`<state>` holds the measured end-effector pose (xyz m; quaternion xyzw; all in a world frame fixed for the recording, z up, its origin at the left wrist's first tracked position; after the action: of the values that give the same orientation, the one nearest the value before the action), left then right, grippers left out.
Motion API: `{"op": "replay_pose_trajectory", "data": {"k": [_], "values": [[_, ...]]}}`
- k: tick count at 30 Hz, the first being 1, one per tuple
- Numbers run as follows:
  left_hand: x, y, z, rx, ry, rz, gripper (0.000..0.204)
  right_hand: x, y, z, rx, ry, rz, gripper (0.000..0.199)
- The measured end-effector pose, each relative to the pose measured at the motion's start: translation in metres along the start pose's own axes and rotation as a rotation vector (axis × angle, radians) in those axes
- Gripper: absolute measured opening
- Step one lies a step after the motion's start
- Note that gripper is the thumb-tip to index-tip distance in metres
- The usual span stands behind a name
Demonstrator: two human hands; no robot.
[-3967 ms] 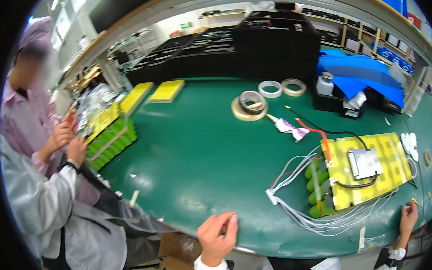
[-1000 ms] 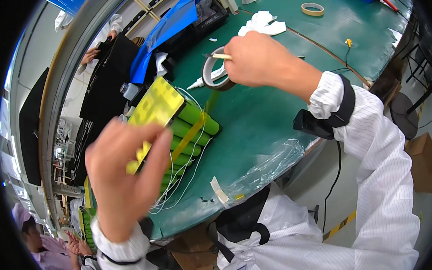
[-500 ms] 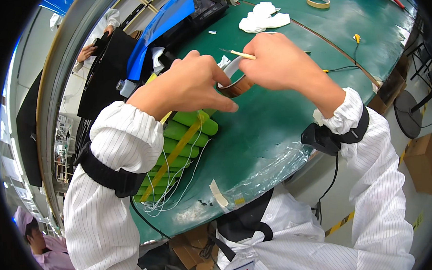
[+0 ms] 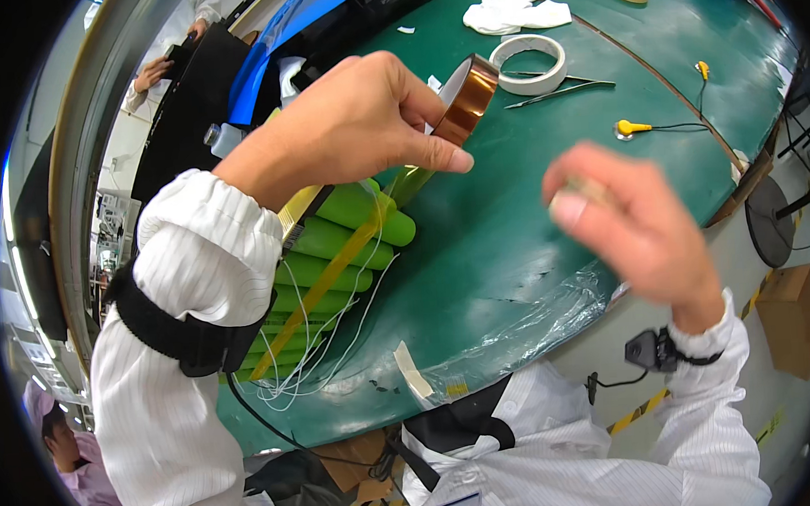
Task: The person peels adhesive tape from a roll, wraps it around the wires and battery cells of a battery pack by hand, turns the battery pack, and applies tape across the cells.
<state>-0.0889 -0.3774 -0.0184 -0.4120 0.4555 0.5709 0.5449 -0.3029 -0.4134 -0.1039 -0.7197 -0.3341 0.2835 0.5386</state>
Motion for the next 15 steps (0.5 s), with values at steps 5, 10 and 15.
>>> {"op": "replay_pose_trajectory", "data": {"k": [5, 10, 15], "values": [[0.005, -0.003, -0.003, -0.015, 0.008, -0.021, 0.034, 0.053, 0.025, 0.009, -0.171, -0.048, 0.281, 0.012], [0.009, -0.003, 0.0, 0.019, 0.065, 0.031, 0.037, 0.079, 0.029, -0.002, -0.175, -0.056, 0.46, 0.012], [0.005, 0.003, 0.005, -0.051, 0.065, -0.001, 0.041, 0.086, 0.028, -0.009, -0.135, -0.007, 0.255, 0.014]]}}
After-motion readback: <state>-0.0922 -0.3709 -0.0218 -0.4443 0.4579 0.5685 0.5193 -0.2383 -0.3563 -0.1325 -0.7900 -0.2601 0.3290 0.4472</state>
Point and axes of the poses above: each hand's wrist, its own z-axis away from the middle knuckle, its own x-axis out of the palm, y = z × x, the point moved 3 cm from there along -z, towards the middle knuckle, and after that the axes turned 12 degrees about -z, right-handed, at the moved point
